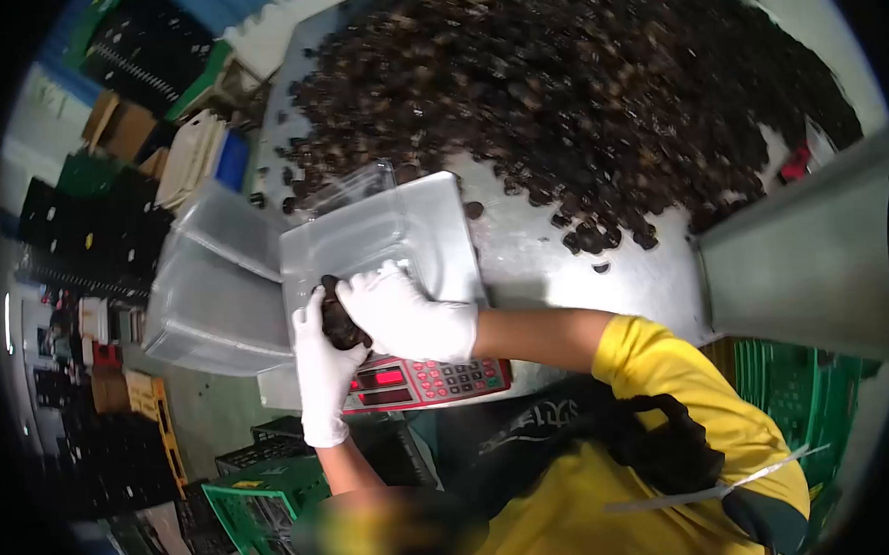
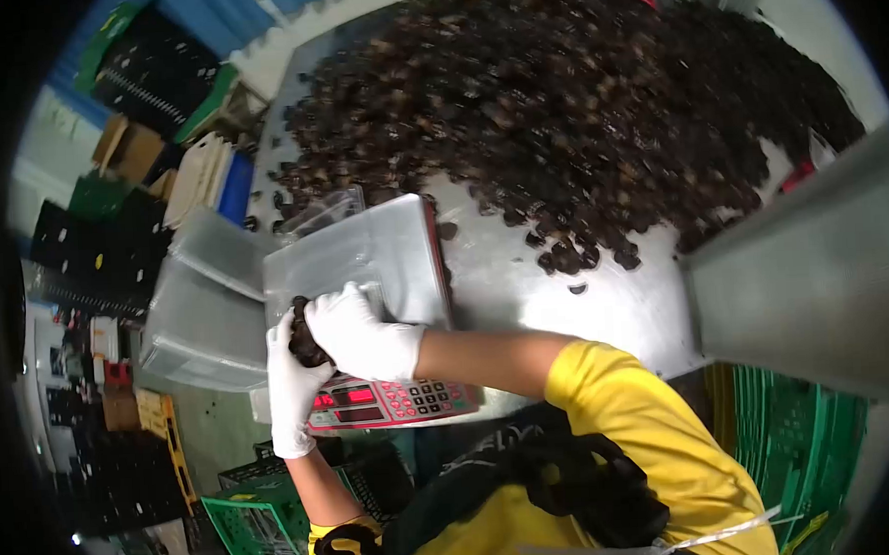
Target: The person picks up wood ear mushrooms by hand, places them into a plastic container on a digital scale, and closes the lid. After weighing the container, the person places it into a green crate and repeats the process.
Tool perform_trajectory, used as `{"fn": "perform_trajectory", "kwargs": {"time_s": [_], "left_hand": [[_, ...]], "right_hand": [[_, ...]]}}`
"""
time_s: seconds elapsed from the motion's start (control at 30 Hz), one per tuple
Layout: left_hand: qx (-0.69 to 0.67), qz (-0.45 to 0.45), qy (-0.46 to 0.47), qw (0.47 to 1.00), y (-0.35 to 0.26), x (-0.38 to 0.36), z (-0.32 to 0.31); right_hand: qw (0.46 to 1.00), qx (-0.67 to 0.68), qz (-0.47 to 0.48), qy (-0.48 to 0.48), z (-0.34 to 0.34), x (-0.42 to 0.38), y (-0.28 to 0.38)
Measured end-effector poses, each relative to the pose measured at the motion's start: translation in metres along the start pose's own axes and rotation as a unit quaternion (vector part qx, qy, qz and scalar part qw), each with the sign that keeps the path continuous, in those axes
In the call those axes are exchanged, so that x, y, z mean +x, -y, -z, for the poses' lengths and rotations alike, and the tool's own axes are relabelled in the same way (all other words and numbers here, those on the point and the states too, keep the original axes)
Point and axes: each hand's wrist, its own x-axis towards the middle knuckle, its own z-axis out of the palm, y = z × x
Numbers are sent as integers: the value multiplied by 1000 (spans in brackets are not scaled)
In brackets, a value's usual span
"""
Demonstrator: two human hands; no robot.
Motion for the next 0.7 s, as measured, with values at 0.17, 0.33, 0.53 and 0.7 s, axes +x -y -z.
{"fn": "perform_trajectory", "kwargs": {"time_s": [0.17, 0.33, 0.53, 0.7], "left_hand": [[4, -19, 5, 1000, -2, 0, -2], [-26, 61, 61, 996, -28, -5, 12], [78, 12, -49, 996, -79, -28, 9], [-31, -160, 88, 983, -134, -38, -60]], "right_hand": [[996, -43, -77, 5, 16, -8, 2], [996, 13, -54, -65, 37, -48, -21], [958, 60, -110, -258, 15, -166, -138], [946, -9, -298, -129, -28, -261, -163]]}}
